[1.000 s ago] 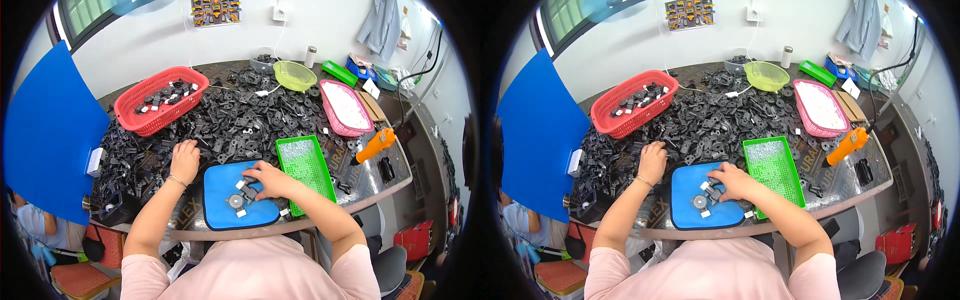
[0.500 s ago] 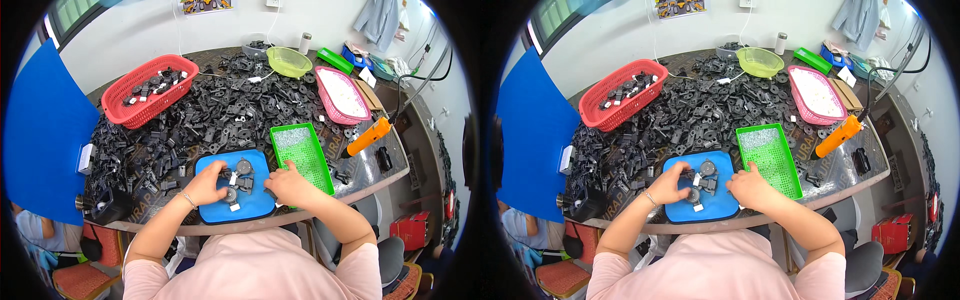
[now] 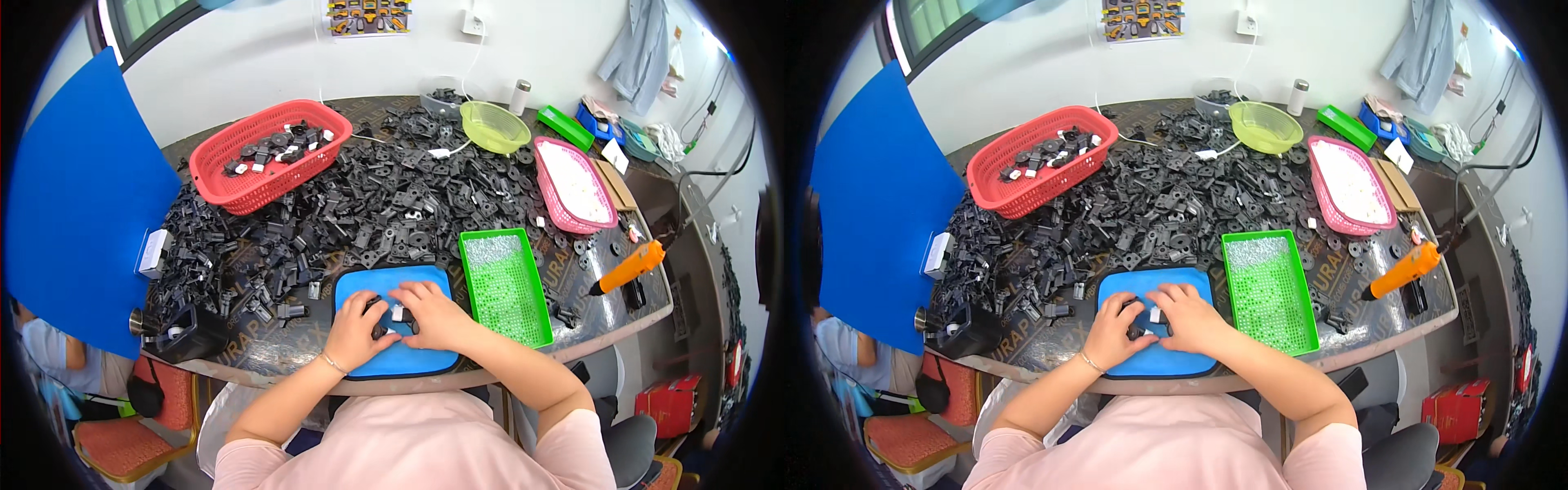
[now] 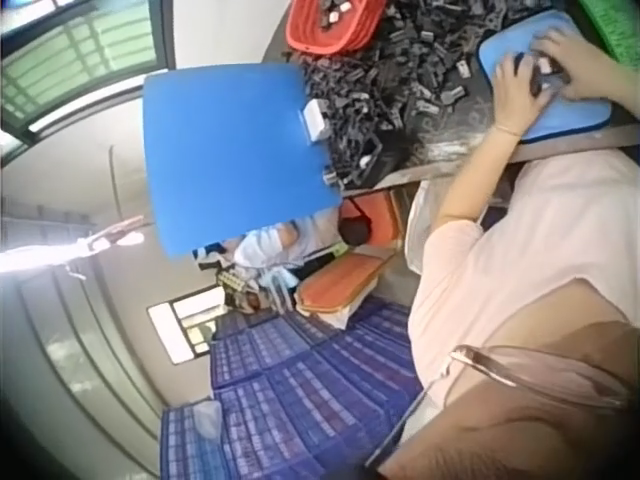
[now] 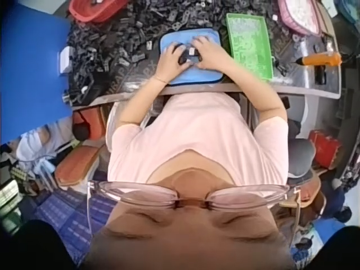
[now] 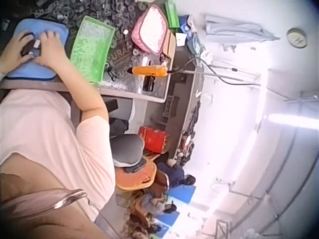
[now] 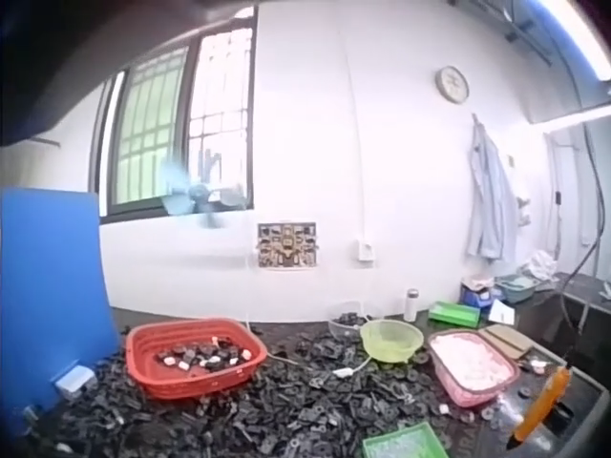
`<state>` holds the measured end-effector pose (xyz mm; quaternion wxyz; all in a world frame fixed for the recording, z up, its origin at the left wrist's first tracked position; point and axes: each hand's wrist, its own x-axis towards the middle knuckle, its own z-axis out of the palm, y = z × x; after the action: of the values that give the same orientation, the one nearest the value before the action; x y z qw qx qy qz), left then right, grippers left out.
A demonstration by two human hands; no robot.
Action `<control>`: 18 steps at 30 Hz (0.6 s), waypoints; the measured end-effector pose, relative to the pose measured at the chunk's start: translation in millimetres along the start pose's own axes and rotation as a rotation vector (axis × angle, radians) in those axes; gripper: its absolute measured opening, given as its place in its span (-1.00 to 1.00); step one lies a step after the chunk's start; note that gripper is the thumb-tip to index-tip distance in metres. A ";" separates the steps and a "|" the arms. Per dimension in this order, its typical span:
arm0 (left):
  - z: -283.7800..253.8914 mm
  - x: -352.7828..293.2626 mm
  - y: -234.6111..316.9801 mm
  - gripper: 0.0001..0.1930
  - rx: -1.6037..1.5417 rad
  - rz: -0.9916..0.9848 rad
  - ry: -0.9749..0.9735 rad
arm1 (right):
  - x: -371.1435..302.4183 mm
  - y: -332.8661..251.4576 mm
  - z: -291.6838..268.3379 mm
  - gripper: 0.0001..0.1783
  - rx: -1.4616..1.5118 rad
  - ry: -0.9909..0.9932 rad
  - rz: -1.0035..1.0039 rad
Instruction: Assembling small plastic toy components using an electric screwdriver at a factory workbench.
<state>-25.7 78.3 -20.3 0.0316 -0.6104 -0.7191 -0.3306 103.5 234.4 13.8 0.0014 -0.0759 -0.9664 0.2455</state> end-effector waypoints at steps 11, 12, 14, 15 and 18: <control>-166.1 142.3 -68.7 -0.10 0.455 0.034 0.381 | 12.2 -14.1 -7.6 -0.58 -0.128 -0.048 0.119; -183.5 152.6 -67.6 -0.02 0.532 -0.195 0.309 | 14.8 -12.1 -12.2 -0.57 -0.095 -0.049 0.115; -203.0 147.3 -78.9 0.08 0.576 -0.440 0.249 | 22.1 -8.8 -23.6 -0.58 0.060 -0.066 0.109; -205.5 139.0 -72.7 0.00 0.599 -0.447 0.242 | 27.3 -4.8 -29.2 -0.59 0.224 -0.078 0.131; -196.3 89.7 -78.1 -0.19 0.530 -0.436 0.237 | 67.3 -3.0 -52.2 -0.59 0.544 -0.247 0.206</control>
<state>-188.9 51.4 138.8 0.2008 -0.3708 -0.8844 -0.2002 38.6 266.5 58.8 -0.1206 -0.1401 -0.8455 0.5010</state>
